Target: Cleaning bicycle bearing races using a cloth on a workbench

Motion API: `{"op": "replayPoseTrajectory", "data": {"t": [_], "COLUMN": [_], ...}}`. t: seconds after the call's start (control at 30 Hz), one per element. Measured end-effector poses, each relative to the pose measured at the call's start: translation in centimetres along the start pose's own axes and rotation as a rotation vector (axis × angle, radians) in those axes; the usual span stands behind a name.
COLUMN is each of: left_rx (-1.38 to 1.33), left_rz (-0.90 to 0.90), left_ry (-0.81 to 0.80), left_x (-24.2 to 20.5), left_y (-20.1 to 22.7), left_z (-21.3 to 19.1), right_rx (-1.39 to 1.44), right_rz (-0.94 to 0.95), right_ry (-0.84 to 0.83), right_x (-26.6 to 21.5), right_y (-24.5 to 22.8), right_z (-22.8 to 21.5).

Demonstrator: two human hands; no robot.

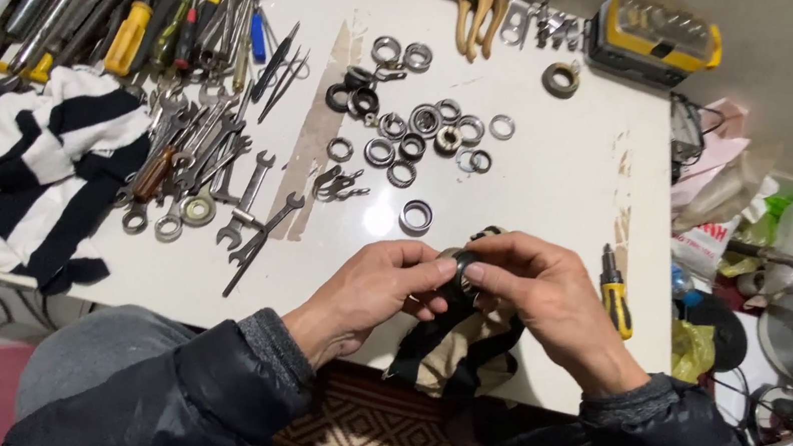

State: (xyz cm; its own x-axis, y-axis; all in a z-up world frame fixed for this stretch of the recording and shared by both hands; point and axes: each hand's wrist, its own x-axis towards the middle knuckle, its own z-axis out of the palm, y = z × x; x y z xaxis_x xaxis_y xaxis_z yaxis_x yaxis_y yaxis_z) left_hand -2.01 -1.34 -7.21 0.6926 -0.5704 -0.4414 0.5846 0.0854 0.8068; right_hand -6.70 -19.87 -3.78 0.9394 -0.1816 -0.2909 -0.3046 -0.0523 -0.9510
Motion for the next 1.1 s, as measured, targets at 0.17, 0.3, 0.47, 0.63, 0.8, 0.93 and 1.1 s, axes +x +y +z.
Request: {"op": "replayPoseTrajectory", "data": {"t": [0.17, 0.3, 0.47, 0.63, 0.8, 0.93, 1.1], "left_rx": [-0.012, 0.039, 0.317, 0.67, 0.995, 0.558, 0.212], "left_rz": [-0.047, -0.092, -0.104, -0.035, 0.194, 0.157, 0.151], "left_ry": [0.063, 0.162, 0.201, 0.235, 0.269, 0.178, -0.066], "left_x": [-0.3, 0.7, 1.1, 1.2, 0.7, -1.1, 0.8], "left_y": [0.3, -0.5, -0.8, -0.5, 0.1, 1.9, -1.1], "left_z": [-0.8, -2.1, -3.9, -4.9, -4.7, -1.8, -1.4], "right_rx": [0.06, 0.065, 0.009, -0.059, -0.1, -0.111, -0.144], "right_rz": [0.05, 0.06, 0.062, 0.063, 0.065, 0.054, -0.012], "right_ry": [0.042, 0.073, 0.088, 0.096, 0.081, 0.071, 0.006], "right_x": [0.5, 1.1, 1.3, 1.0, 0.8, 0.6, 0.0], "right_y": [1.1, 1.2, 0.9, 0.2, 0.0, 0.0, 0.1], "right_z": [0.3, 0.0, 0.2, 0.7, 0.8, 0.8, 0.8]}}
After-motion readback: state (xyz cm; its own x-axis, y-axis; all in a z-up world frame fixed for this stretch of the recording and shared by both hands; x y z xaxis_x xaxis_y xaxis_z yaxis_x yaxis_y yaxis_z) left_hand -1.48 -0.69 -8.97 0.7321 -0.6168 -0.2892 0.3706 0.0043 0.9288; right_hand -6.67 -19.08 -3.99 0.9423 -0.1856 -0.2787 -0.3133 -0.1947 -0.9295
